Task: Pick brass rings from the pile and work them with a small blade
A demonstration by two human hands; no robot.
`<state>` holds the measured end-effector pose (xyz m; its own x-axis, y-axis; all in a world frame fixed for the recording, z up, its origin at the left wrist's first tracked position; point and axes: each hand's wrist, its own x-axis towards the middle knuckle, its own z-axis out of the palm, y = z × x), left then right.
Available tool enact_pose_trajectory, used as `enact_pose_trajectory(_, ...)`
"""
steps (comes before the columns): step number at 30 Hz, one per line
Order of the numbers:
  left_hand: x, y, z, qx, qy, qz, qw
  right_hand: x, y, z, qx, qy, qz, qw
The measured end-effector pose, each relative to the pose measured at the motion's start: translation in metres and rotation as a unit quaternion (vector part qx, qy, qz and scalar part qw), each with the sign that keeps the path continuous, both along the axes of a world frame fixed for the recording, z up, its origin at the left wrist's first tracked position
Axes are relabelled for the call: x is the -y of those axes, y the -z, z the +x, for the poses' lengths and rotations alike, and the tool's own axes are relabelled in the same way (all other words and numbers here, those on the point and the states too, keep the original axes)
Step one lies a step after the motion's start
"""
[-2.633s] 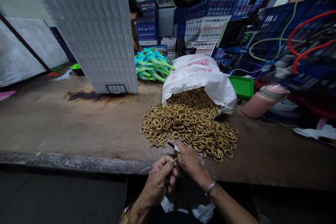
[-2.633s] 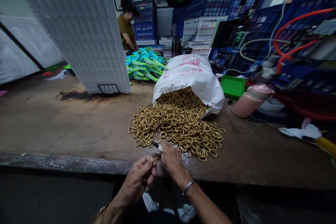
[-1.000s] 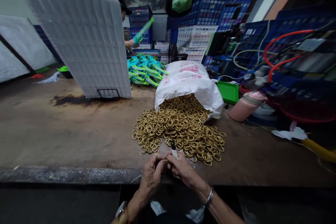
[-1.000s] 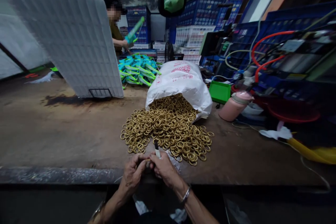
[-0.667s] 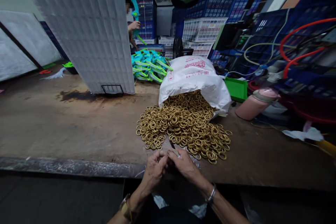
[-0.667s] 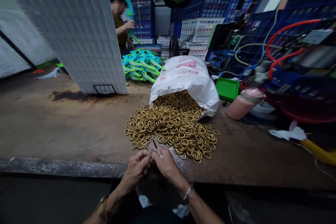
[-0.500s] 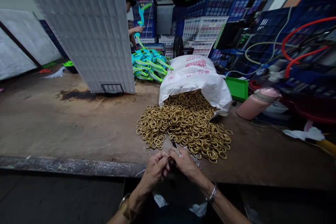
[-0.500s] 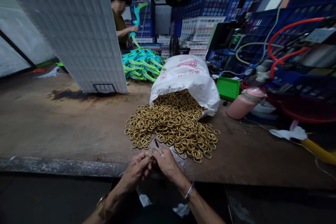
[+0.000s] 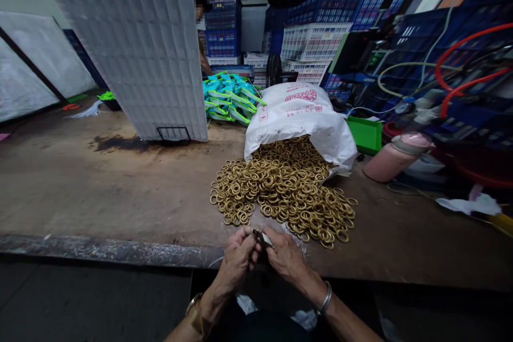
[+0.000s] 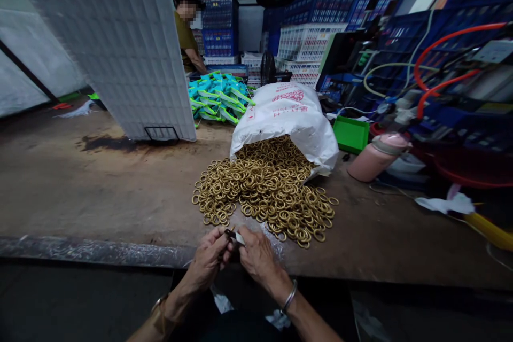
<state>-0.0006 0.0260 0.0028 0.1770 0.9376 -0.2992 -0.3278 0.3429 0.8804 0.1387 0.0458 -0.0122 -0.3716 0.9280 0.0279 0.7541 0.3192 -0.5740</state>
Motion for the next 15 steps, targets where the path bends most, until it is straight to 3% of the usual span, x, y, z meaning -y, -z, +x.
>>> enact_pose_trajectory(10, 0.000, 0.006, 0.001, -0.038, -0.017, -0.010, 0.999, 0.001, -0.018, -0.009, 0.137, 0.022, -0.012, 0.990)
enact_pose_trajectory(15, -0.001, 0.013, -0.006, 0.010, -0.019, -0.017, 1.000, -0.001, -0.014, -0.017, 0.171, 0.041, -0.005, 0.984)
